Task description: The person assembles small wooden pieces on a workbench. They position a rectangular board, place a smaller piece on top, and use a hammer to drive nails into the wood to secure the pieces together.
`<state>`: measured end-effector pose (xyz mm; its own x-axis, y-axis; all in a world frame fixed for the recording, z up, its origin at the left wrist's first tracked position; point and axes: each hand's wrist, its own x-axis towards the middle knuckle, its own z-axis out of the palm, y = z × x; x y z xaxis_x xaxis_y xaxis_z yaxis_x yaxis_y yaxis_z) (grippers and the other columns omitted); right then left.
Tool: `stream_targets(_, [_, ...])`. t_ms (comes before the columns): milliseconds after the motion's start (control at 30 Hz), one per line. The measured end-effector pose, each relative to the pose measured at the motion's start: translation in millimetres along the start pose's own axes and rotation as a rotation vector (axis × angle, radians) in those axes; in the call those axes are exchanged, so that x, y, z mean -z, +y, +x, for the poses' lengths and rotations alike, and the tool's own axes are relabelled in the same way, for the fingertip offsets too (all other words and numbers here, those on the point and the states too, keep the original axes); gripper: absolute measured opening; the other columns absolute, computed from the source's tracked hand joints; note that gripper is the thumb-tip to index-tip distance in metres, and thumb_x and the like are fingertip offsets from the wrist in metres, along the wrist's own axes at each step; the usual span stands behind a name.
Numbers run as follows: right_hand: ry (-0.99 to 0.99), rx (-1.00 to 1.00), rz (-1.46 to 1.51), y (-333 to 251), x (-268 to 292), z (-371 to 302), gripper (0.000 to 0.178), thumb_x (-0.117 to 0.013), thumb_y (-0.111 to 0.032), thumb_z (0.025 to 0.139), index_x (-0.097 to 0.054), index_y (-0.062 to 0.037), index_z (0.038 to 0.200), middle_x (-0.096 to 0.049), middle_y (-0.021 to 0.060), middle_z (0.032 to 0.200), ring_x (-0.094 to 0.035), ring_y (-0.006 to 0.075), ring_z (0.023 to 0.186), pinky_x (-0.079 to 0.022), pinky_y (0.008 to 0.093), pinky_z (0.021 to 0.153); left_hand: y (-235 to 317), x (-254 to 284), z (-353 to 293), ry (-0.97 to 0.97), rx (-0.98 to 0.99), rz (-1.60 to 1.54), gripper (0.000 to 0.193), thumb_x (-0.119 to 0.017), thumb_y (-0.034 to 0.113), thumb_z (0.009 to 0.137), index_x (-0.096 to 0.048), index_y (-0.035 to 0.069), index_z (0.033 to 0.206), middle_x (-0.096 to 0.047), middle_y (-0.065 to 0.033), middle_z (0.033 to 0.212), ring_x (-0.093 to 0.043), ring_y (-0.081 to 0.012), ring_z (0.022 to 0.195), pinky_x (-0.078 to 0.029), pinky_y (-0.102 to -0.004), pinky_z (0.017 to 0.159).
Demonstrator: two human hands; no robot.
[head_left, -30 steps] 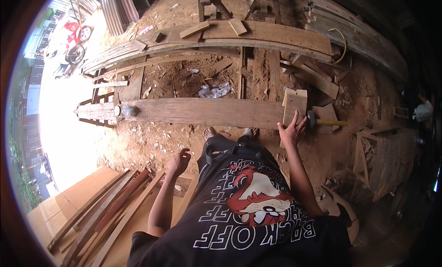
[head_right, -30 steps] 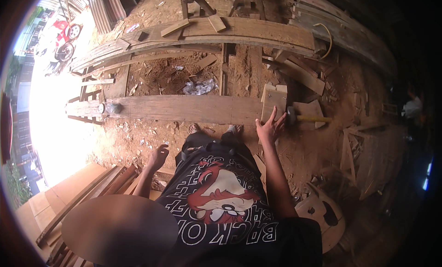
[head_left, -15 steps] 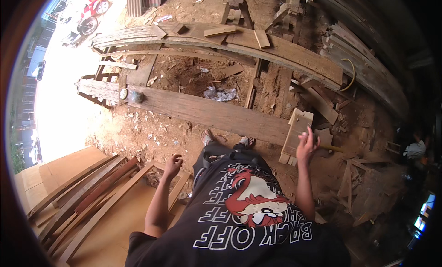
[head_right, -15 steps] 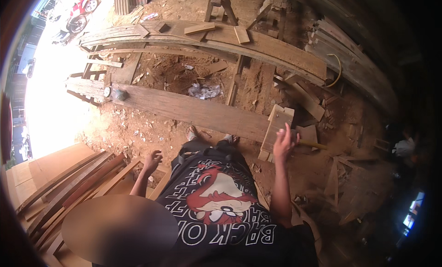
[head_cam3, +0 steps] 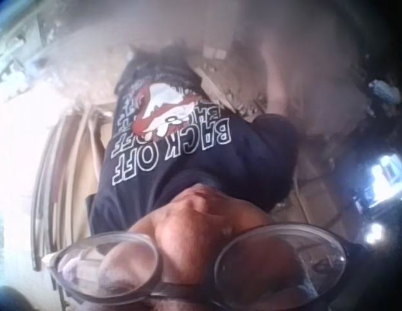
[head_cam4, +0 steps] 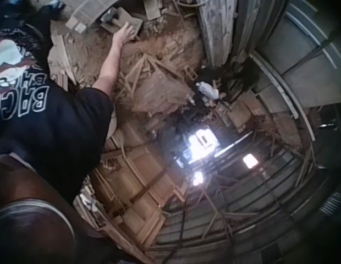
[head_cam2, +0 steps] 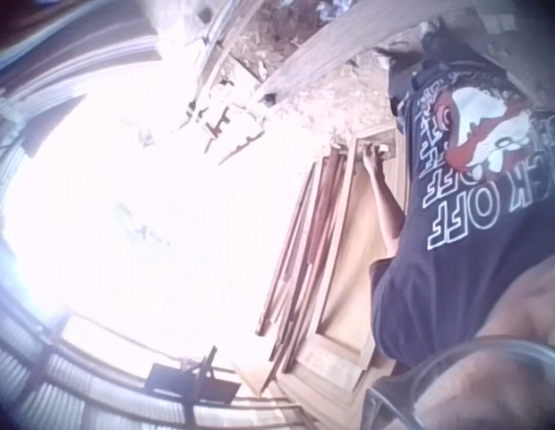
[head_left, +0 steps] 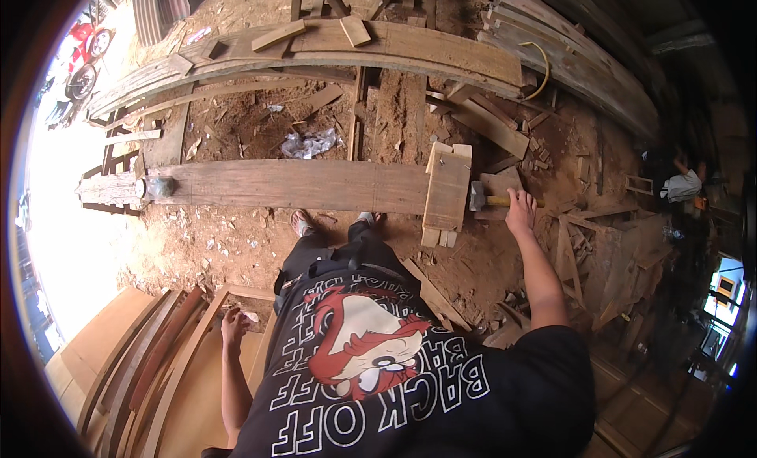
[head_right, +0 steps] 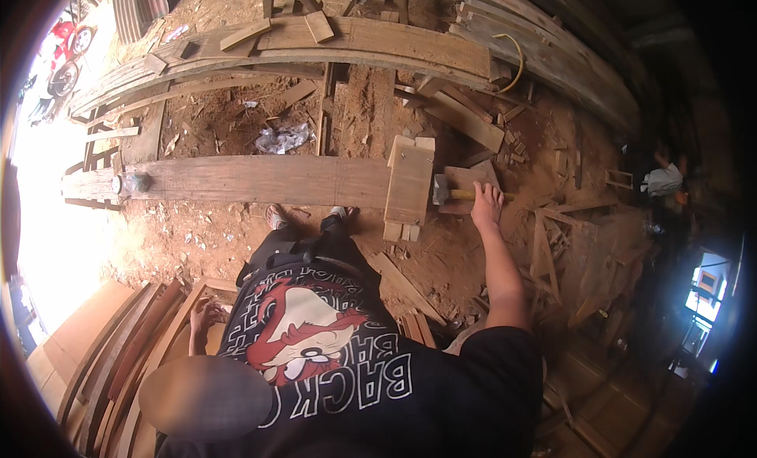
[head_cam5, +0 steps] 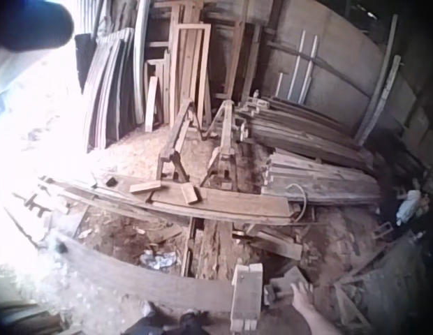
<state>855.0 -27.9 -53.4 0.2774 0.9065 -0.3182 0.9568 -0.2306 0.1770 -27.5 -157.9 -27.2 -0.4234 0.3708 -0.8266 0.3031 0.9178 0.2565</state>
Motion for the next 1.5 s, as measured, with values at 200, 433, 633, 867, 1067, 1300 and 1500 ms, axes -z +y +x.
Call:
stream_targets(200, [-0.314,0.014,0.191,30,8,-6,0.048,-0.073,-0.008,0.090,-0.058,-0.0118,0.136,-0.065,0.0262,0.127,-0.059,0.0461,0.127,-0.049,0.0548,0.106,46,-7,-11,-0.023,-0.217,0.091,0.042,-0.062,0.022,0.106,-0.062,0.001,0.142,-0.075,-0.0142,0.110,-0.074,-0.0206,0.094,-0.059,-0.0342,0.082])
stream_targets(433, [-0.303,-0.183,0.345,40,-2,-91,0.053,-0.065,-0.015,0.097,-0.061,-0.0139,0.149,-0.069,0.0306,0.123,-0.064,0.0504,0.120,-0.053,0.0562,0.101,81,-12,15,-0.058,-0.333,0.166,0.038,-0.065,0.022,0.105,-0.065,0.002,0.137,-0.078,-0.0195,0.112,-0.078,-0.0250,0.093,-0.061,-0.0356,0.083])
stream_targets(633, [-0.066,-0.619,0.219,-3,65,-130,0.039,-0.070,-0.019,0.096,-0.069,-0.0132,0.135,-0.075,0.0267,0.108,-0.071,0.0447,0.110,-0.057,0.0550,0.090,105,-23,35,-0.114,-0.318,0.279,0.041,-0.066,0.025,0.102,-0.067,0.002,0.136,-0.078,-0.0190,0.113,-0.079,-0.0246,0.091,-0.061,-0.0378,0.082])
stream_targets(867, [-0.132,-0.275,0.937,-182,116,-135,0.041,-0.066,-0.027,0.104,-0.056,-0.0023,0.135,-0.070,0.0116,0.094,-0.068,0.0221,0.069,-0.056,0.0385,0.060,178,3,70,-0.093,-0.511,0.347,0.043,-0.065,0.030,0.102,-0.066,0.005,0.137,-0.079,-0.0190,0.111,-0.079,-0.0270,0.096,-0.060,-0.0394,0.082])
stream_targets(1067, [-0.137,-0.026,0.674,-361,81,-99,0.026,-0.075,-0.023,0.095,-0.062,-0.0032,0.106,-0.071,0.0243,0.083,-0.073,0.0449,0.078,-0.055,0.0537,0.068,213,51,106,-0.091,-0.659,0.318,0.038,-0.063,0.029,0.106,-0.066,0.006,0.136,-0.079,-0.0192,0.112,-0.079,-0.0295,0.096,-0.061,-0.0411,0.081])
stream_targets(1300, [-0.086,-0.225,0.599,-479,46,-141,0.033,-0.074,-0.017,0.092,-0.060,-0.0068,0.121,-0.072,0.0274,0.092,-0.071,0.0503,0.090,-0.055,0.0580,0.077,194,109,167,-0.184,-0.609,0.182,0.034,-0.064,0.024,0.105,-0.068,0.003,0.131,-0.079,-0.0188,0.108,-0.079,-0.0321,0.100,-0.061,-0.0419,0.083])
stream_targets(1500, [-0.117,-0.317,0.617,-501,45,-149,0.046,-0.073,-0.014,0.093,-0.057,-0.0043,0.135,-0.072,0.0311,0.099,-0.070,0.0511,0.095,-0.055,0.0571,0.081,148,136,232,-0.299,-0.355,0.081,0.033,-0.062,0.020,0.105,-0.068,0.002,0.132,-0.079,-0.0174,0.106,-0.079,-0.0236,0.088,-0.061,-0.0387,0.079])
